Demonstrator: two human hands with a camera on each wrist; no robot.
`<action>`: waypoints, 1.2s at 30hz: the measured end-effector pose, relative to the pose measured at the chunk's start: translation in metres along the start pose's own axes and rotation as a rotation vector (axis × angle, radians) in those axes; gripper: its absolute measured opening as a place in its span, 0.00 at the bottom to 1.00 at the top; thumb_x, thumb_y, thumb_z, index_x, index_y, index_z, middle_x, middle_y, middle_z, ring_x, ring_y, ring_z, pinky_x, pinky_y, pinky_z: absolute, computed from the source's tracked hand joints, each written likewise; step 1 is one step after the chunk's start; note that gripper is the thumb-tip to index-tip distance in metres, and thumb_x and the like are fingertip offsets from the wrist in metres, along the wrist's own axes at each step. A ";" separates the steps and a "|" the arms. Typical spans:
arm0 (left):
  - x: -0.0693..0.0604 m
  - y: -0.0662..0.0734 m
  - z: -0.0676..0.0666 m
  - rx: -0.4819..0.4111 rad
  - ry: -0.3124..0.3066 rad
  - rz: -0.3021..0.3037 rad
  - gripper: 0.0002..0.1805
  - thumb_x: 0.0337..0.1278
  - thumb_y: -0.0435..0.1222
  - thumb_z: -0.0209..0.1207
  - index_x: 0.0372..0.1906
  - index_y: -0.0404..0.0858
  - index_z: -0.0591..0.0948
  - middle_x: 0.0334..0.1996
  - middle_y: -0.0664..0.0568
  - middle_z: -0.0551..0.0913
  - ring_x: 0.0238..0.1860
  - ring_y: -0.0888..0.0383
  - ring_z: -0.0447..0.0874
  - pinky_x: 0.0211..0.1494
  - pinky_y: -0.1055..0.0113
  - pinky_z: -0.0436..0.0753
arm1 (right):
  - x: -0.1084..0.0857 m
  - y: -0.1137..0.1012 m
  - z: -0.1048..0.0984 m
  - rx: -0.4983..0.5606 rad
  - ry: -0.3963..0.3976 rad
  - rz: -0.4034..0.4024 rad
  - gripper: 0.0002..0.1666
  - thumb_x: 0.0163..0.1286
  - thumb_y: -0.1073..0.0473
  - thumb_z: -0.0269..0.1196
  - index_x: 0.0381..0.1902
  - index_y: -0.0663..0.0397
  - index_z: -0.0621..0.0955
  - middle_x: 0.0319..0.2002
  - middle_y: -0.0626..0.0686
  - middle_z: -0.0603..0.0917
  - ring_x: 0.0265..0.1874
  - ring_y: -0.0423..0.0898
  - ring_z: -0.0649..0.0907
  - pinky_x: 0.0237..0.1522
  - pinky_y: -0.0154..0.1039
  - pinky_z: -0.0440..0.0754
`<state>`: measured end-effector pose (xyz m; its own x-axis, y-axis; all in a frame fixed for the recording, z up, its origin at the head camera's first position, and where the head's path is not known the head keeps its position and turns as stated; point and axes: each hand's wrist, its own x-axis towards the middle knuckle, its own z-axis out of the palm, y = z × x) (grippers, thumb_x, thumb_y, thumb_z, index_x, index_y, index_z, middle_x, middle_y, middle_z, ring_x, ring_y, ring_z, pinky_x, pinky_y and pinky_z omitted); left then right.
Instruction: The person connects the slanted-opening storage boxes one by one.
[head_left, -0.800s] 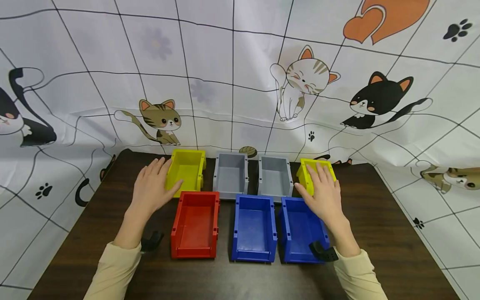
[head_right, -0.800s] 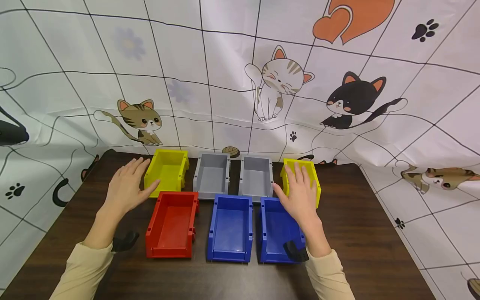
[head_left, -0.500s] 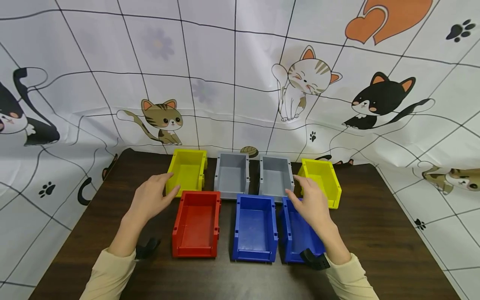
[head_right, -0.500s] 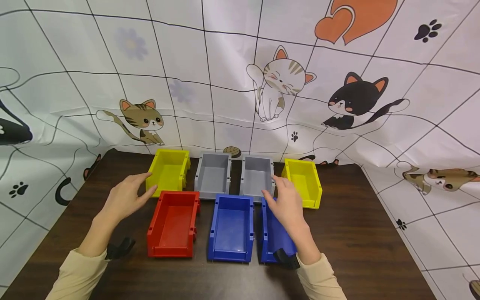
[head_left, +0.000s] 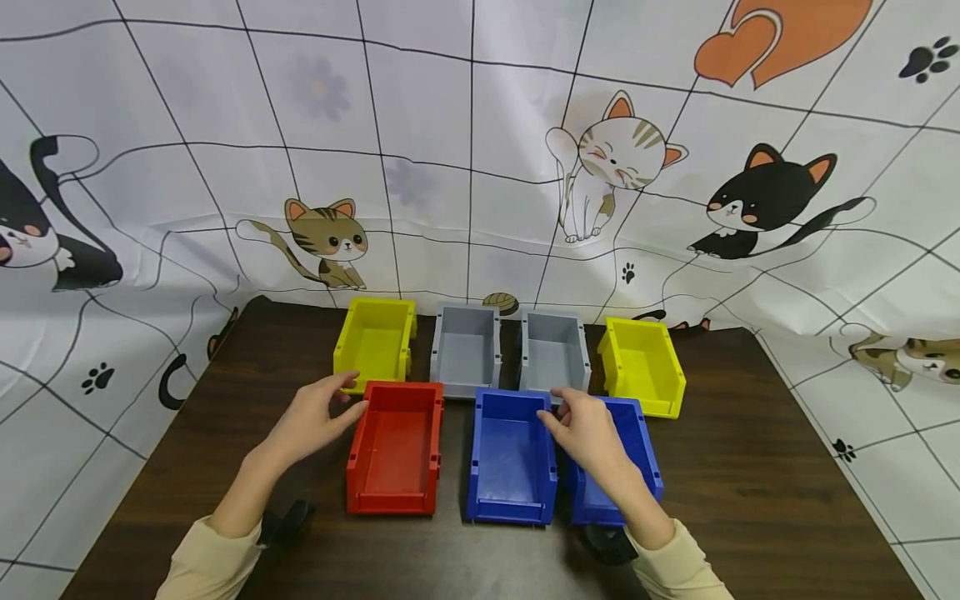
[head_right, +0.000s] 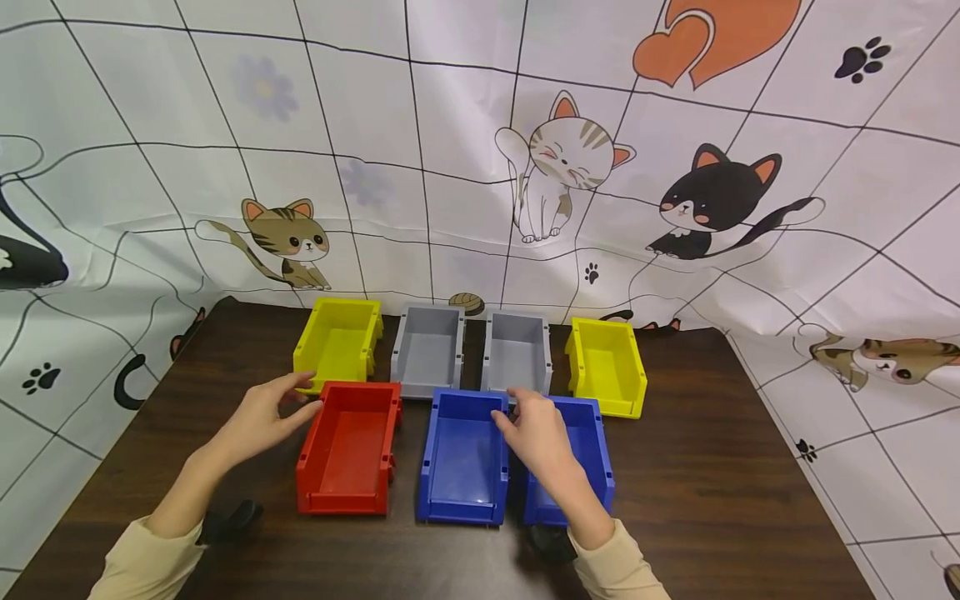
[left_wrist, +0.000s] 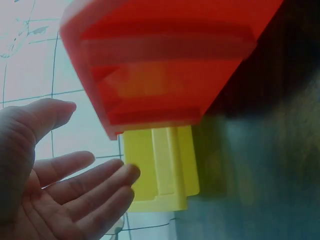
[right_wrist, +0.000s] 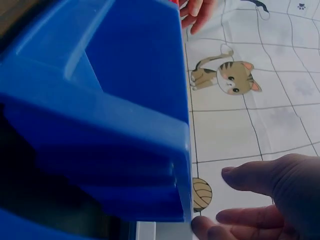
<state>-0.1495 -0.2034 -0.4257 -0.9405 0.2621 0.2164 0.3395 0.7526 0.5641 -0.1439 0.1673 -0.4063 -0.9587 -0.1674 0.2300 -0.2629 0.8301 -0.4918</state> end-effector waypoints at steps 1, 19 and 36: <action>-0.001 -0.001 0.001 -0.023 -0.005 0.007 0.27 0.55 0.34 0.63 0.58 0.24 0.72 0.50 0.34 0.78 0.40 0.47 0.81 0.44 0.52 0.82 | 0.000 -0.001 0.001 -0.002 -0.018 0.014 0.22 0.57 0.59 0.69 0.46 0.68 0.80 0.21 0.51 0.77 0.17 0.40 0.73 0.19 0.32 0.75; -0.012 -0.009 0.016 -0.243 -0.013 0.079 0.26 0.50 0.28 0.65 0.56 0.24 0.74 0.50 0.35 0.77 0.40 0.48 0.81 0.45 0.56 0.82 | 0.007 -0.008 0.014 -0.036 -0.183 0.146 0.30 0.57 0.65 0.68 0.55 0.75 0.72 0.28 0.62 0.83 0.20 0.47 0.81 0.23 0.39 0.84; -0.010 -0.010 0.016 -0.244 -0.027 0.059 0.27 0.50 0.28 0.65 0.57 0.24 0.74 0.50 0.34 0.78 0.41 0.47 0.81 0.45 0.57 0.82 | 0.006 -0.008 0.010 0.165 -0.179 0.161 0.31 0.59 0.70 0.62 0.60 0.75 0.69 0.13 0.51 0.74 0.05 0.41 0.73 0.09 0.32 0.74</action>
<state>-0.1437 -0.2041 -0.4468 -0.9180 0.3197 0.2347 0.3840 0.5688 0.7273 -0.1489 0.1537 -0.4094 -0.9896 -0.1438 -0.0068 -0.1057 0.7582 -0.6433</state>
